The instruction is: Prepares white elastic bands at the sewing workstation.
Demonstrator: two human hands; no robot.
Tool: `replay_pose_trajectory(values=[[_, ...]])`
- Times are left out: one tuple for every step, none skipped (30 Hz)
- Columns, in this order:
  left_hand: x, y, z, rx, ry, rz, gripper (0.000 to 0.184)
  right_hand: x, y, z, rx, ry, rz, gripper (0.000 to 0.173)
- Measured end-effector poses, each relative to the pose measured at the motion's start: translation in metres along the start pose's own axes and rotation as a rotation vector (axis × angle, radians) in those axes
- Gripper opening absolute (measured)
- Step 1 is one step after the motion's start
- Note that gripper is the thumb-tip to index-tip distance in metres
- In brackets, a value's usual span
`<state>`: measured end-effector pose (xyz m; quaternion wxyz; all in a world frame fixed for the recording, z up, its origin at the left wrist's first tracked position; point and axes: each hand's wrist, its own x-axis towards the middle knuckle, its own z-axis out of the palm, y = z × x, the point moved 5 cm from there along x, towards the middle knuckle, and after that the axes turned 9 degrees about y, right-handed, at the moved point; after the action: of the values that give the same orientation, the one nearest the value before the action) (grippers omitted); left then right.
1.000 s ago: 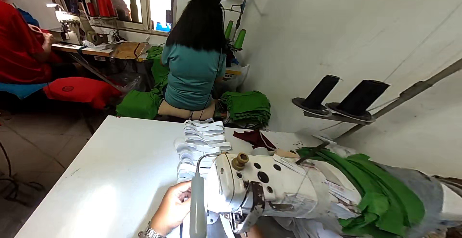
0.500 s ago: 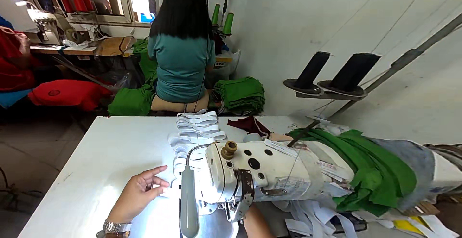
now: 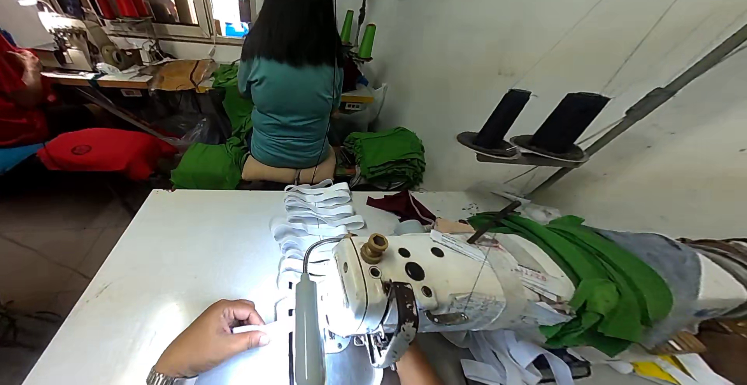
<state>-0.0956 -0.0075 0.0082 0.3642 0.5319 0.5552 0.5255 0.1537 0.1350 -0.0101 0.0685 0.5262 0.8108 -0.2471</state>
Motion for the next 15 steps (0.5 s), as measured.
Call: replay_pose_trajectory(values=[[0.0,0.0,-0.002,-0.025,-0.011,0.006,0.014,-0.005,-0.006,-0.009,-0.022,-0.068,0.026,0.06],[0.0,-0.001,-0.003,-0.047,-0.022,0.012,0.014,-0.013,-0.013,-0.02,-0.042,-0.131,0.05,0.06],[0.001,-0.001,-0.003,-0.068,-0.035,0.018,0.014,-0.014,-0.014,-0.024,-0.055,-0.15,0.051,0.061],[0.001,-0.002,-0.004,-0.076,-0.044,0.018,0.015,-0.009,-0.008,-0.019,-0.051,-0.133,0.028,0.062],[0.002,-0.002,-0.004,-0.078,-0.048,0.013,0.016,0.0,0.002,-0.008,-0.05,-0.117,-0.007,0.064],[0.002,-0.002,-0.004,-0.078,-0.052,0.003,0.016,0.003,0.006,-0.003,-0.049,-0.123,-0.013,0.063],[0.002,-0.001,-0.003,-0.078,-0.057,-0.008,0.016,0.0,0.005,-0.006,-0.06,-0.142,0.006,0.062],[0.001,0.0,-0.003,-0.074,-0.059,-0.019,0.016,-0.01,-0.004,-0.018,-0.06,-0.173,0.045,0.059],[0.001,0.0,-0.003,-0.073,-0.066,-0.025,0.017,-0.02,-0.014,-0.03,-0.056,-0.19,0.081,0.057],[0.0,0.001,-0.004,-0.073,-0.075,-0.026,0.016,-0.025,-0.018,-0.036,-0.057,-0.182,0.102,0.056],[0.0,0.002,-0.004,-0.071,-0.08,-0.028,0.016,-0.024,-0.017,-0.034,-0.058,-0.173,0.115,0.055],[0.0,0.002,-0.005,-0.071,-0.082,-0.032,0.015,-0.023,-0.015,-0.032,-0.054,-0.164,0.124,0.055],[0.0,0.001,-0.005,-0.07,-0.086,-0.036,0.015,-0.026,-0.017,-0.035,-0.061,-0.166,0.127,0.055],[-0.001,0.001,-0.005,-0.07,-0.089,-0.042,0.016,-0.031,-0.022,-0.041,-0.047,-0.154,0.133,0.054],[-0.001,0.001,-0.004,-0.068,-0.093,-0.049,0.017,-0.038,-0.028,-0.049,-0.008,-0.126,0.15,0.052]])
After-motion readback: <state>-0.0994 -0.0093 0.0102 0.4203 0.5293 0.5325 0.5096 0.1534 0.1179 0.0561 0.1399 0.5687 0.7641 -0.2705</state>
